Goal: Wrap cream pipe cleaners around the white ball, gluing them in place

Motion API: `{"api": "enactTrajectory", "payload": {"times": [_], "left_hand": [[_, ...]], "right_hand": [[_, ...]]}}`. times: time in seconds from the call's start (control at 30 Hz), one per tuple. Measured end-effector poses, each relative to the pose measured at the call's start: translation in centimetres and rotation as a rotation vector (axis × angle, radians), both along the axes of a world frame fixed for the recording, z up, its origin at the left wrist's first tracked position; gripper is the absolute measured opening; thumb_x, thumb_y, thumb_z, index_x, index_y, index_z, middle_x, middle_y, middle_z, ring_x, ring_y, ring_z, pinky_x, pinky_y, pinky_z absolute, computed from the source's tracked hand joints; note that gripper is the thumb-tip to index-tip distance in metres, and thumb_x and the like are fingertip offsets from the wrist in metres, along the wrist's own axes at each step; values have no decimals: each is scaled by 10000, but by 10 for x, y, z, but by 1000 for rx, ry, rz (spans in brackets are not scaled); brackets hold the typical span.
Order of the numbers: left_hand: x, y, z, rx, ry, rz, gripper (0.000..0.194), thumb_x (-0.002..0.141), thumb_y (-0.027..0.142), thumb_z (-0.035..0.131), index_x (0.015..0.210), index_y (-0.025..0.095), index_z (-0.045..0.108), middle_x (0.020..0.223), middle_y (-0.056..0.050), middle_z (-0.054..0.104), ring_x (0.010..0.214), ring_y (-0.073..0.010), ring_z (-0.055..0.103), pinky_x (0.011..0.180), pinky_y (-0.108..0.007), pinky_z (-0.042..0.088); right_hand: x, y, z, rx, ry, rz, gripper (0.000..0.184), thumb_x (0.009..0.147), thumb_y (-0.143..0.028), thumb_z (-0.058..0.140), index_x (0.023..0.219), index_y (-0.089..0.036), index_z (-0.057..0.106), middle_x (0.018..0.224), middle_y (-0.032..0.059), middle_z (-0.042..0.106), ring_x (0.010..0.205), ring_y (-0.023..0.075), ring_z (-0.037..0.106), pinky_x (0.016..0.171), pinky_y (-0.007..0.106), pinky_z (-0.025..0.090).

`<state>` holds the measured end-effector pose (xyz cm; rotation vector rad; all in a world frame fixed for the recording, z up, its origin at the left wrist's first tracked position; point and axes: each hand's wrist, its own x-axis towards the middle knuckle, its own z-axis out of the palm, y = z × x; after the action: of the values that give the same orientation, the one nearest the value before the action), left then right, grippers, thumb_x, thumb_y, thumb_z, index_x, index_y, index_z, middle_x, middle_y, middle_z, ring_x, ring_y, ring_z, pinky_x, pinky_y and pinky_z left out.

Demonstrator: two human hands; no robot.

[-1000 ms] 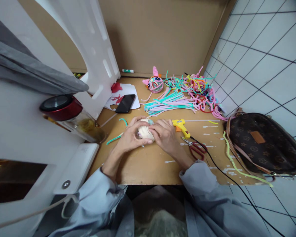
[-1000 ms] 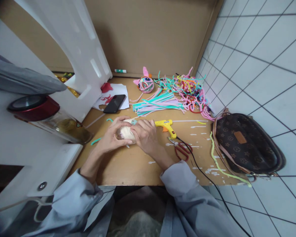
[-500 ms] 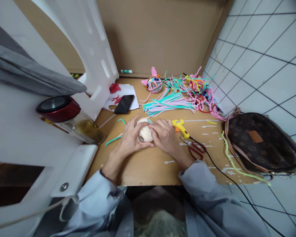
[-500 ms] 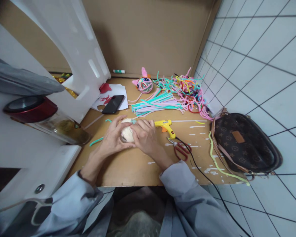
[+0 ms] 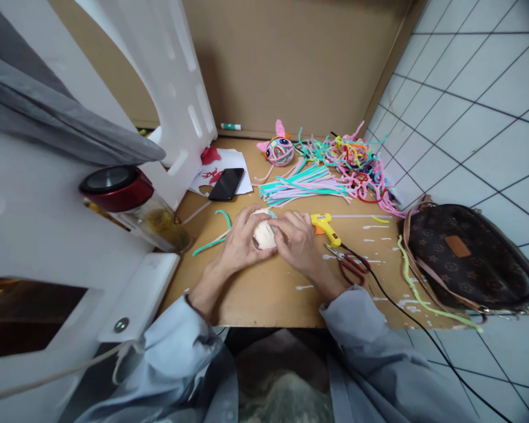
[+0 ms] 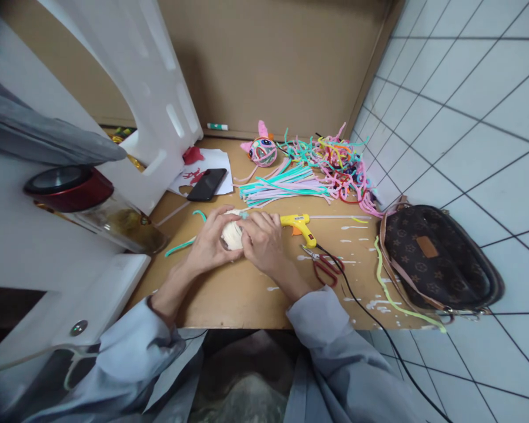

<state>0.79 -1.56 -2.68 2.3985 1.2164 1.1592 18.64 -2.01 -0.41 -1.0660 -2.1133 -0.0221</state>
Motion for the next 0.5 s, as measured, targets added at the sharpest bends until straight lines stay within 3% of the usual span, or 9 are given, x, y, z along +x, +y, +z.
{"api": "enactTrajectory", "payload": {"times": [0.27, 0.5], "left_hand": [[0, -1, 3, -96, -62, -44, 626, 681, 351, 766, 1241, 193, 537, 1325, -157, 520, 1281, -328, 521, 1093, -484, 435], [2, 1, 5, -186, -203, -68, 633, 622, 325, 795, 1194, 202, 555, 1293, -122, 553, 1240, -304, 545, 1088, -467, 430]], "right_hand": [[2, 1, -5, 2, 36, -29, 267, 883, -125, 471, 972, -205, 710, 888, 48, 683, 880, 201, 589, 792, 356, 339], [10, 5, 6, -1, 232, -124, 269, 887, -155, 482, 962, -226, 730, 897, 38, 707, 883, 195, 627, 836, 362, 387]]}}
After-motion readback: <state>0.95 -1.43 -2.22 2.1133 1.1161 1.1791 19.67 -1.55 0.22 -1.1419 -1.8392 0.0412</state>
